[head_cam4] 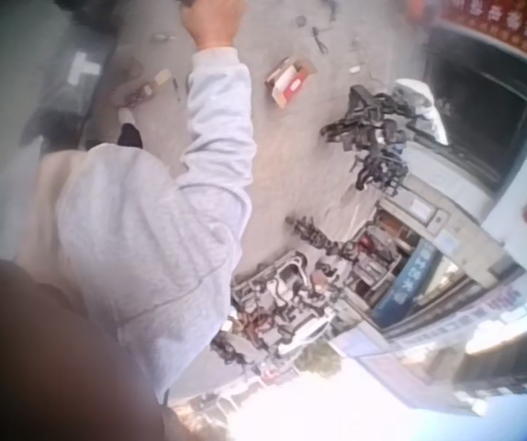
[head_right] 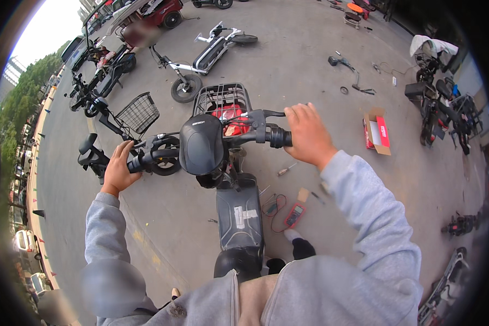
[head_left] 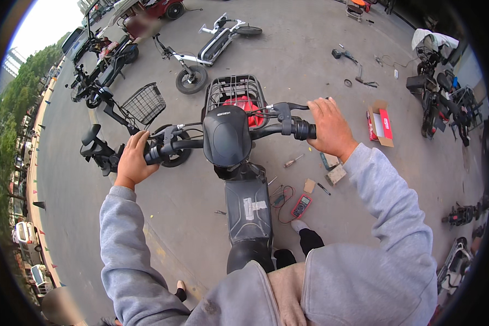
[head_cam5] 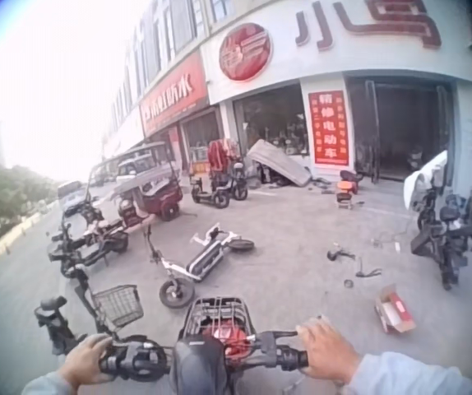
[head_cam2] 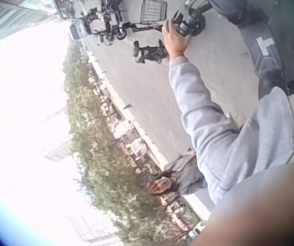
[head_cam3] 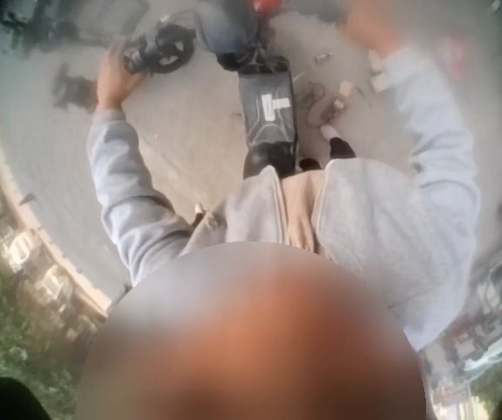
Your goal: The person opens the scooter seat compartment, uses a screwdriver to adjust internal wiring and connections, then closes the seat and secures it with screws. The person also briefly tests the handlebar controls and uses a wrench on the rear wheel area.
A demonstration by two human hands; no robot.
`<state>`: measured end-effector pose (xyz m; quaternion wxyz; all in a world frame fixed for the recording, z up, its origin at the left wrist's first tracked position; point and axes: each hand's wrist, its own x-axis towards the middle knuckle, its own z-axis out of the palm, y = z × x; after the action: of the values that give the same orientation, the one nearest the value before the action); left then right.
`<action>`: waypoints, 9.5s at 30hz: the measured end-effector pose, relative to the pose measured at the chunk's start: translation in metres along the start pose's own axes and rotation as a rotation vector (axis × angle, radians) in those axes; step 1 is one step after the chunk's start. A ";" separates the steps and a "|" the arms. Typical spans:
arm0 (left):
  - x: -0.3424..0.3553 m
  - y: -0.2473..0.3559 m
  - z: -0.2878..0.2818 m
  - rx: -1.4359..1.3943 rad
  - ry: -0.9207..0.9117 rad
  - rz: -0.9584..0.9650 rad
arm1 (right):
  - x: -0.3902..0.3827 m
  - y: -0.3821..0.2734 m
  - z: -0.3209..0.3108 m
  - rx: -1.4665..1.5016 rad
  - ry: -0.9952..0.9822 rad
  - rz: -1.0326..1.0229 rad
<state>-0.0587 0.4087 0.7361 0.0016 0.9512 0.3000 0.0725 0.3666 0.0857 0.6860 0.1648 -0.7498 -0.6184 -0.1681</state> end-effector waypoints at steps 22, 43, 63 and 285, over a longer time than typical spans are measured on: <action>-0.005 -0.009 0.016 0.317 0.142 0.043 | 0.005 -0.006 0.004 -0.055 0.005 0.094; -0.001 -0.006 0.009 0.042 0.037 -0.097 | 0.010 -0.012 -0.001 0.028 -0.107 0.102; -0.013 -0.018 0.031 0.278 0.122 -0.115 | 0.010 -0.015 0.012 0.055 0.022 0.041; 0.510 2.303 0.318 -1.016 -0.660 0.328 | -1.354 1.579 -0.646 0.125 0.885 1.557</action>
<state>1.7118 -1.1755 0.5985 0.5350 0.8375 0.0620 -0.0923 1.6446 -1.6748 0.5813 0.4958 -0.8131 0.1771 -0.2483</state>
